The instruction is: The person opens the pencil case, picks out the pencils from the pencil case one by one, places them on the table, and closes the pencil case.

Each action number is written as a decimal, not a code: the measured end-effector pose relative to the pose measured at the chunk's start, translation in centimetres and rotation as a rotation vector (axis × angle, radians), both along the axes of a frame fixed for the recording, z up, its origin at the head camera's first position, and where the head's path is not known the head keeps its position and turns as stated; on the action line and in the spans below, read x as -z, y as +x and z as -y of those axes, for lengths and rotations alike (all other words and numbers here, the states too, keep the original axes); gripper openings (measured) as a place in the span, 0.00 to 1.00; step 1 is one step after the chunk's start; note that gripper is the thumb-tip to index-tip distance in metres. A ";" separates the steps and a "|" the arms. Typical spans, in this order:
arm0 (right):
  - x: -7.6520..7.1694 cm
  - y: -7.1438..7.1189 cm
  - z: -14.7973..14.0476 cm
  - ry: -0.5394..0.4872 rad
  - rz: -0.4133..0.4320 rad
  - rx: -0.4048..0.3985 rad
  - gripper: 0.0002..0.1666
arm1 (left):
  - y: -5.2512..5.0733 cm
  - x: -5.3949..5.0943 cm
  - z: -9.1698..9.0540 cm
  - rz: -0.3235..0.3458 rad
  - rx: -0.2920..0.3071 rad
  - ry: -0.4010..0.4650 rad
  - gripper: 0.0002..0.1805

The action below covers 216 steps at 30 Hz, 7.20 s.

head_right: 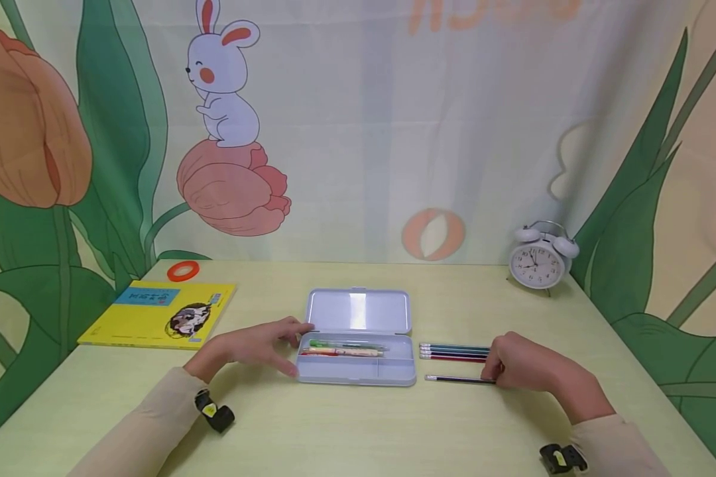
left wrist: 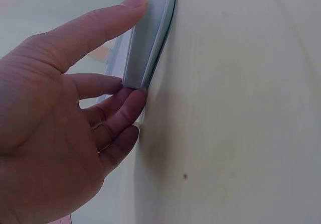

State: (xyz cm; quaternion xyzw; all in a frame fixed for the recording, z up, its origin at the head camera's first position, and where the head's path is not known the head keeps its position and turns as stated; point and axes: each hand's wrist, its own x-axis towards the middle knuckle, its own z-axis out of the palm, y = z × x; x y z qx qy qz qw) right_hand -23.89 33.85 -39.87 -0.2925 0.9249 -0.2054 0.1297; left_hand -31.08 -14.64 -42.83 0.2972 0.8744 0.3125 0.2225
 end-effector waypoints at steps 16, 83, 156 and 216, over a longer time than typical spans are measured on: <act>-0.3 -0.1 0.6 0.136 -0.014 0.135 0.09 | 0.3 -0.3 -0.1 0.002 -0.009 -0.003 0.50; 0.6 -0.9 1.3 0.174 -0.235 0.113 0.12 | 0.2 -0.1 0.0 0.006 -0.008 0.000 0.50; 0.9 -3.5 9.7 -0.061 -0.119 0.014 0.51 | 0.3 -0.4 -0.2 0.020 -0.013 0.011 0.48; 0.9 -3.1 10.4 -0.164 -0.088 0.009 0.44 | 0.2 -0.3 -0.5 -0.021 -0.070 0.106 0.77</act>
